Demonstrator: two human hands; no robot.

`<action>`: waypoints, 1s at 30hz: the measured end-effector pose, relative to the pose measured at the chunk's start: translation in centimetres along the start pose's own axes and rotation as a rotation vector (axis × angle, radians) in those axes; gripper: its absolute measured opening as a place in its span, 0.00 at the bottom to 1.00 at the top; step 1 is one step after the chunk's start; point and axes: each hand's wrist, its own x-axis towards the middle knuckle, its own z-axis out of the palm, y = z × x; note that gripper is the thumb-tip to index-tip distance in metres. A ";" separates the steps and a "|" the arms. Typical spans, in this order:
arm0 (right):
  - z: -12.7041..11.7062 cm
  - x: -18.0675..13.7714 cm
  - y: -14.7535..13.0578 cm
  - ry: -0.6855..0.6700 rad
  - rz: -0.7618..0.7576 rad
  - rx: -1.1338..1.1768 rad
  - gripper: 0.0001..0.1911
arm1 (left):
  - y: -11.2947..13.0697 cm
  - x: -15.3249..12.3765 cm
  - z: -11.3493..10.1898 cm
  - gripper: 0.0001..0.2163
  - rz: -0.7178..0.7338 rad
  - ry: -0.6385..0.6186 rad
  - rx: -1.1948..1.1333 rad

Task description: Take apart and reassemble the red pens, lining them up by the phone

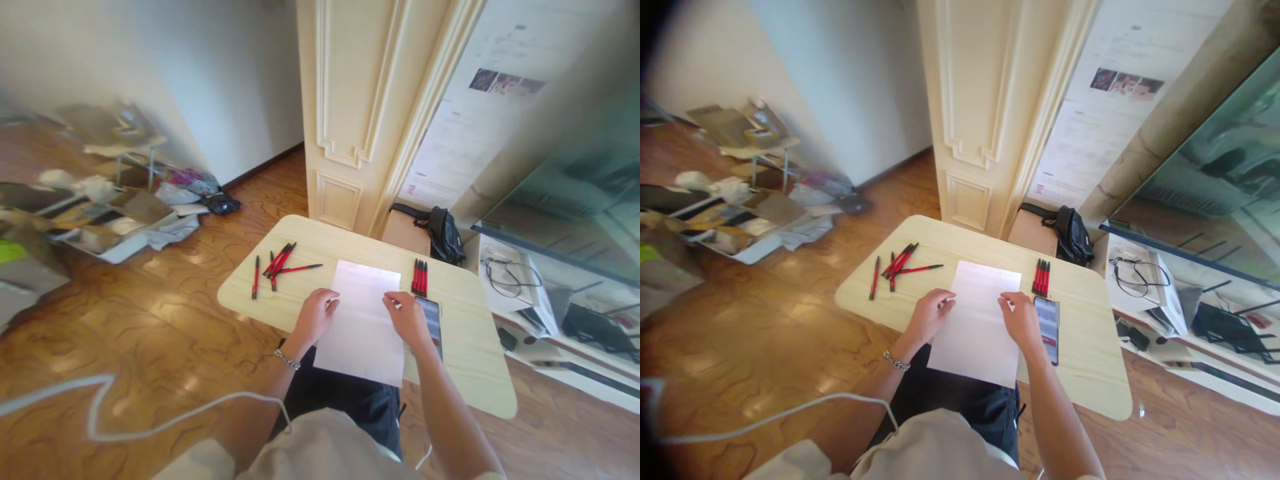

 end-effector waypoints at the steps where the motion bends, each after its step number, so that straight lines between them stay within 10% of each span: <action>1: 1.0 -1.0 -1.0 -0.026 -0.067 -0.013 0.16 | -1.0 0.2 -0.9 0.09 -0.006 0.015 0.046; 8: 5.6 -3.7 -3.1 -0.119 -0.047 -0.225 0.20 | -6.5 3.6 -6.6 0.11 -0.053 0.067 0.382; 16: 6.3 -3.8 -3.0 -0.078 -0.027 -0.256 0.20 | -8.1 6.4 -6.9 0.07 -0.054 -0.006 0.435; 30: 6.3 -3.7 -3.0 -0.082 -0.017 -0.255 0.20 | -3.4 5.7 -6.5 0.08 -0.109 0.059 0.228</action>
